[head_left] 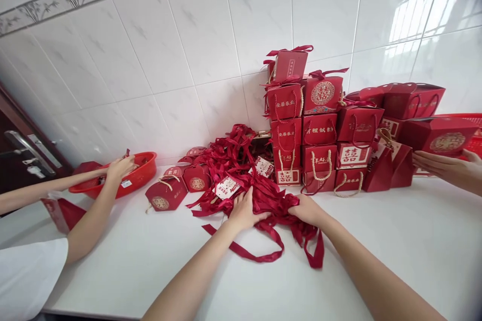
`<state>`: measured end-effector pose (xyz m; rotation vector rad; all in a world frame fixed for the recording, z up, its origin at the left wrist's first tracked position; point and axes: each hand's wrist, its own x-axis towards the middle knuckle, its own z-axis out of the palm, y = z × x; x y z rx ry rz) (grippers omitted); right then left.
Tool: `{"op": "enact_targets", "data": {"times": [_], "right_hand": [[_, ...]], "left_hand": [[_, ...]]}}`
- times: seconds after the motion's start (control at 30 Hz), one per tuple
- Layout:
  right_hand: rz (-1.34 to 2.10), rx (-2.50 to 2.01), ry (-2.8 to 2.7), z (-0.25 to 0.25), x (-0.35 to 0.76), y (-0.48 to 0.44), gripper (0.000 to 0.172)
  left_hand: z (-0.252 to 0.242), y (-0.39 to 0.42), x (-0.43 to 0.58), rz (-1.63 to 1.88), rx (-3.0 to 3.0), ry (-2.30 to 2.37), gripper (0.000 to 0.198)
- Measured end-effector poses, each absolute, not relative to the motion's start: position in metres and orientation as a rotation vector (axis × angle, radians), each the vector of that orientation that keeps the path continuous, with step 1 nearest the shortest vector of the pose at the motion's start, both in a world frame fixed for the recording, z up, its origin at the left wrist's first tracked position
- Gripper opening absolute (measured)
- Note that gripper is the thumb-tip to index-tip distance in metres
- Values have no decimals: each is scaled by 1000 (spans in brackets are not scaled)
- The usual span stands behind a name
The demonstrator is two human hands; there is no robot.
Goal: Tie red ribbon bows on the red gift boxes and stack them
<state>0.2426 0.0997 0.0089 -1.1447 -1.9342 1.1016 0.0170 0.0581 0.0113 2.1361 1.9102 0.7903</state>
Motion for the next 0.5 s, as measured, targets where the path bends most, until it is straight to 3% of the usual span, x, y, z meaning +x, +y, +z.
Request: {"op": "enact_targets", "data": {"times": [0.13,0.23,0.3,0.37,0.43,0.5], "right_hand": [[962,-1038,-2091,12,240,91,7],[929,-744,-2194,10,231,78,51],[1084,-591,-2216,6,223,69,78],[1243,-535,-2149,2,215,61,89],[1259,-524,-2008,0,207,56,79],[1172,-568,-1841,-1,202,55,55]], "left_hand": [[11,56,27,842,2188,1719,23],[12,39,33,874,2241,1435,15],[13,29,37,920,2243,1286,15],[15,22,41,1006,2235,1192,22],[19,17,46,1115,2217,1137,21],[25,15,51,1201,2190,1104,11]]}}
